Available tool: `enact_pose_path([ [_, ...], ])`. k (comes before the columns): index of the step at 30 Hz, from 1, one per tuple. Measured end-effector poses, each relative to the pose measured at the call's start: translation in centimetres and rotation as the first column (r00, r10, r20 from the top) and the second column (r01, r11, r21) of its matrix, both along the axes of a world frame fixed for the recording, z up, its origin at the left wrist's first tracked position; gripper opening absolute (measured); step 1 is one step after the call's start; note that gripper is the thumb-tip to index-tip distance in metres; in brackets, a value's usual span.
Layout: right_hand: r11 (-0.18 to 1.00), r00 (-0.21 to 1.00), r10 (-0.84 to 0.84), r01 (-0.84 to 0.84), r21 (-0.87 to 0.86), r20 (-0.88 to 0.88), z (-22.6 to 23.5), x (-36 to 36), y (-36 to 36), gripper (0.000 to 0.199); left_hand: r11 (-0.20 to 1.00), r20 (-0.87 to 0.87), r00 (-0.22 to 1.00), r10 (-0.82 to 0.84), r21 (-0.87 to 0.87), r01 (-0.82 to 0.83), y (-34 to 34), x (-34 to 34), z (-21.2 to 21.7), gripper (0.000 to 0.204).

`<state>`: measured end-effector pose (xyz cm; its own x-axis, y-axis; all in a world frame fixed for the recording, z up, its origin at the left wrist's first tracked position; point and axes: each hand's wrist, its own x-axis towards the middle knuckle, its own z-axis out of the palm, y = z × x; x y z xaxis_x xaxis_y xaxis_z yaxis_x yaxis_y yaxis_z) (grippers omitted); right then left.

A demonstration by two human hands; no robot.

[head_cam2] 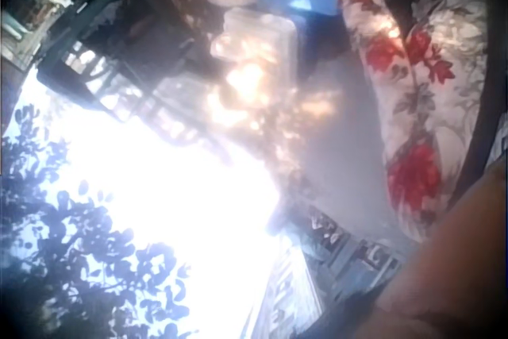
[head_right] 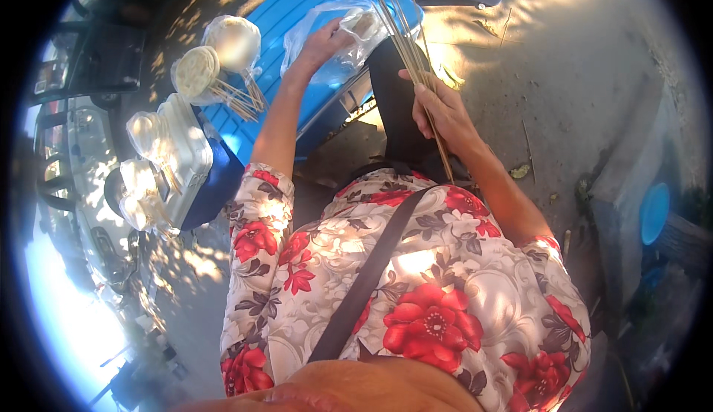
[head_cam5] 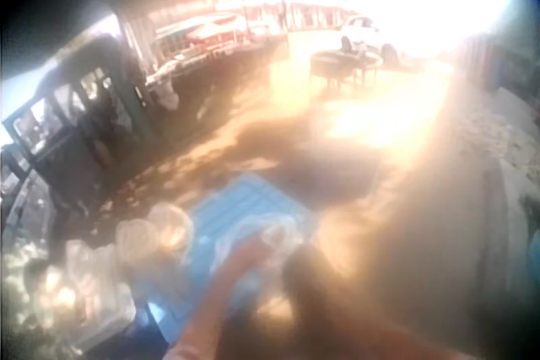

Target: The person inserts wooden skewers into round, flat food items and places them into plastic bags. They repeat this process with multiple items, organizing them on a blue cooler.

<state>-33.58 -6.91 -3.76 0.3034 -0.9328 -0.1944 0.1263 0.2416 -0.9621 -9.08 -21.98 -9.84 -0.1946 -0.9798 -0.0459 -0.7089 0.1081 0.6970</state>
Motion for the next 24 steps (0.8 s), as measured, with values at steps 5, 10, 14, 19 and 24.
enact_pose_path([
  [5, 0.997, 0.997, 0.073, -0.073, -0.004, -0.021, 0.4, 0.1, 0.1, 0.038, 0.952, 0.307, 0.949, 0.077, -0.305, 0.021, 1.4, -0.6, 2.1, 0.028],
  [10, 0.997, 0.995, 0.077, -0.078, -0.016, -0.067, 1.1, 0.0, 0.3, 0.037, 0.878, 0.263, 0.951, 0.160, -0.478, -0.016, 1.6, 0.2, 1.7, 0.027],
  [14, 0.997, 0.995, 0.043, -0.049, -0.066, -0.093, 1.1, 0.0, 0.6, 0.033, 0.845, -0.265, 0.937, 0.229, -0.424, -0.326, 4.4, 0.5, 4.7, 0.032],
  [19, 0.992, 0.989, 0.070, -0.082, -0.092, -0.128, 1.4, -0.1, 0.9, 0.026, 0.931, -0.952, 0.136, 0.276, 0.230, -0.283, 5.9, 1.1, 6.3, 0.041],
  [24, 0.981, 0.958, 0.105, -0.143, -0.129, -0.266, 1.9, 0.2, 1.6, 0.026, 0.923, -0.958, -0.067, 0.280, 0.288, -0.256, 6.0, 1.8, 6.2, 0.043],
])
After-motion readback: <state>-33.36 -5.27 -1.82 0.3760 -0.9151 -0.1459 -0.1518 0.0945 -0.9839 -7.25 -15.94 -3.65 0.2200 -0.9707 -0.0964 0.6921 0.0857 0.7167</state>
